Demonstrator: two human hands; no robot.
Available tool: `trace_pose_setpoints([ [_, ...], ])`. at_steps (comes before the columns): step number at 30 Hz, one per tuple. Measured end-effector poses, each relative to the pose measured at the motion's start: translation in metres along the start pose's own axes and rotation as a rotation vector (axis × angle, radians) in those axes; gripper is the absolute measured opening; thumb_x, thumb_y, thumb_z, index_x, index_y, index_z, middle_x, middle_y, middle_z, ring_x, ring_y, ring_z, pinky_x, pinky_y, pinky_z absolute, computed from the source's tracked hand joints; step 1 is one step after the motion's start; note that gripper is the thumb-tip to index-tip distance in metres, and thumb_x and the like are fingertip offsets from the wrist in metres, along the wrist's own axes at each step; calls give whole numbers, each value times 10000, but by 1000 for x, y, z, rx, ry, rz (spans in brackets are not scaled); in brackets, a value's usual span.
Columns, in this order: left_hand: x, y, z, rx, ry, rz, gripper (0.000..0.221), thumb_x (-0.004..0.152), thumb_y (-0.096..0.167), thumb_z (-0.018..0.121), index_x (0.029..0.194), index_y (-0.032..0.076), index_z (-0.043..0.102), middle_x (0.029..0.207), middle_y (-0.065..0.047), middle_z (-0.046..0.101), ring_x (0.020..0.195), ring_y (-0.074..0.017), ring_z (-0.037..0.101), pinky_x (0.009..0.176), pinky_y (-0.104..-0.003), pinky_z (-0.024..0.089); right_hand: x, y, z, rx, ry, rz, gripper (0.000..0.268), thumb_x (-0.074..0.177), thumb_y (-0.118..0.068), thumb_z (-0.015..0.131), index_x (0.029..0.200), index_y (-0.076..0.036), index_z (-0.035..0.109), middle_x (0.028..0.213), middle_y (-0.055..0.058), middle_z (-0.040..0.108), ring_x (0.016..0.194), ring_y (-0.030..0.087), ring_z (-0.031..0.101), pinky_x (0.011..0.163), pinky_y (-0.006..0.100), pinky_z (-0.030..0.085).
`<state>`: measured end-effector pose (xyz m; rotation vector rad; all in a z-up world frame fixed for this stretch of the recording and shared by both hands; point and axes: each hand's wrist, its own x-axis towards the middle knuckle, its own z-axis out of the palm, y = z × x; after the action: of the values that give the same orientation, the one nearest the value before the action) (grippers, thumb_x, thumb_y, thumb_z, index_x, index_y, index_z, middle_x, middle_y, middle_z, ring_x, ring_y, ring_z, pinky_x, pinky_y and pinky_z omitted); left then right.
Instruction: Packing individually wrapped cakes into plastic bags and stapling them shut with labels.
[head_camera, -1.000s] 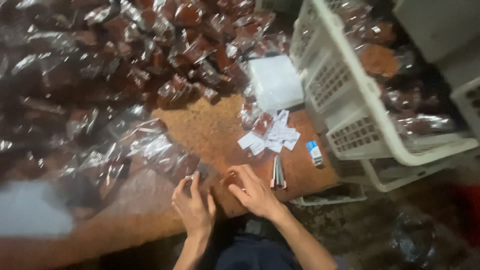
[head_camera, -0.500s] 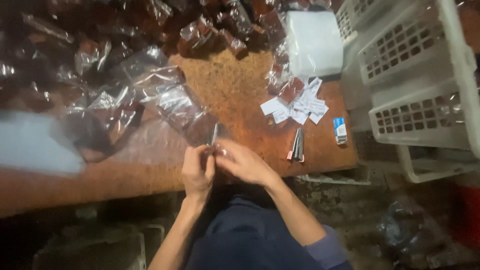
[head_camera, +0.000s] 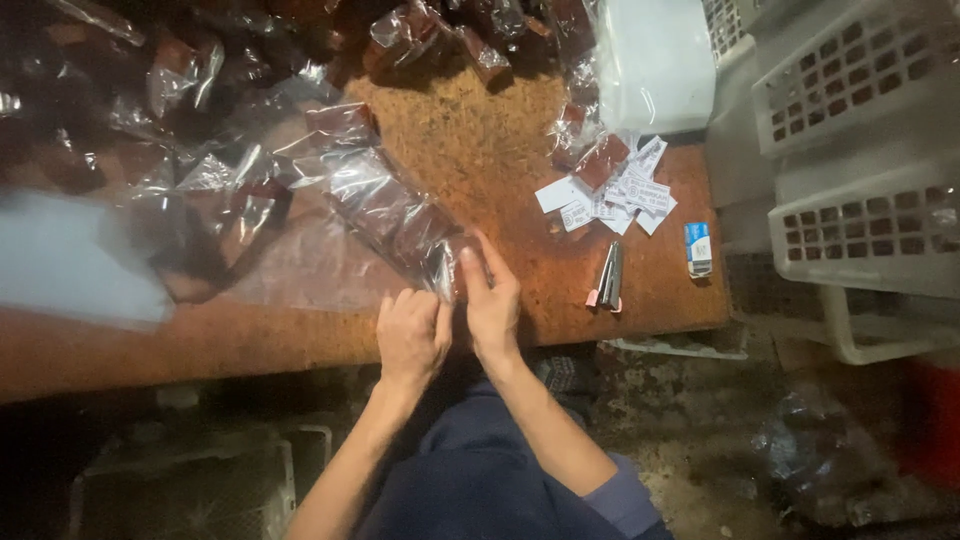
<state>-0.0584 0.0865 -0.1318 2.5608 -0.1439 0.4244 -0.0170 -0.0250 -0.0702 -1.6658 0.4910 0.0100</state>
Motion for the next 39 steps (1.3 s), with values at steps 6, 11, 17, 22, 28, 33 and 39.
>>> trace_pose_setpoints([
  [6,1,-11,2,15,6,10,243,890,235,657,681,177,549,621,-25,511,638,-250,582,624,-379,482,-8,-13,1,570,-40,428,550,933,-96,651,1476,-130,573,1551,95,537,1295,211,538,959,348,538],
  [11,3,-9,12,-108,136,12,279,951,115,625,697,174,526,648,-14,498,644,-231,578,628,-335,451,-11,20,18,379,107,23,675,857,19,759,1470,-8,480,1367,174,566,1194,217,574,978,319,556],
  [17,-4,-14,37,-77,96,39,235,941,170,586,722,186,502,650,10,477,645,-184,547,655,-320,428,-1,23,4,-310,102,19,117,805,-227,812,730,-200,727,720,-48,742,798,135,752,681,286,563],
  [22,0,-4,19,-128,19,102,189,939,160,594,761,153,528,679,-36,489,685,-244,556,645,-377,442,34,56,-3,-290,-334,-261,155,983,-274,667,1029,-171,773,996,40,766,1072,230,720,922,360,563],
  [28,38,13,-43,-226,-406,131,197,986,317,577,901,143,616,804,-105,632,787,-313,657,686,-428,527,61,28,-39,-603,-552,-478,227,883,-196,685,1059,-54,657,927,213,715,935,435,713,827,526,564],
  [33,160,-28,-109,-177,-438,454,390,852,271,793,1103,11,645,970,-241,655,947,-485,648,809,-547,522,58,0,-34,-965,-518,-300,465,809,-553,699,958,-125,595,784,140,704,895,417,723,789,547,550],
  [39,215,-113,-54,331,-507,776,1055,469,714,838,1338,195,539,1170,-64,559,1116,-285,563,1073,-455,440,59,20,-26,-1276,-513,-474,486,866,-534,587,1084,-102,644,854,154,755,793,404,760,699,551,592],
])
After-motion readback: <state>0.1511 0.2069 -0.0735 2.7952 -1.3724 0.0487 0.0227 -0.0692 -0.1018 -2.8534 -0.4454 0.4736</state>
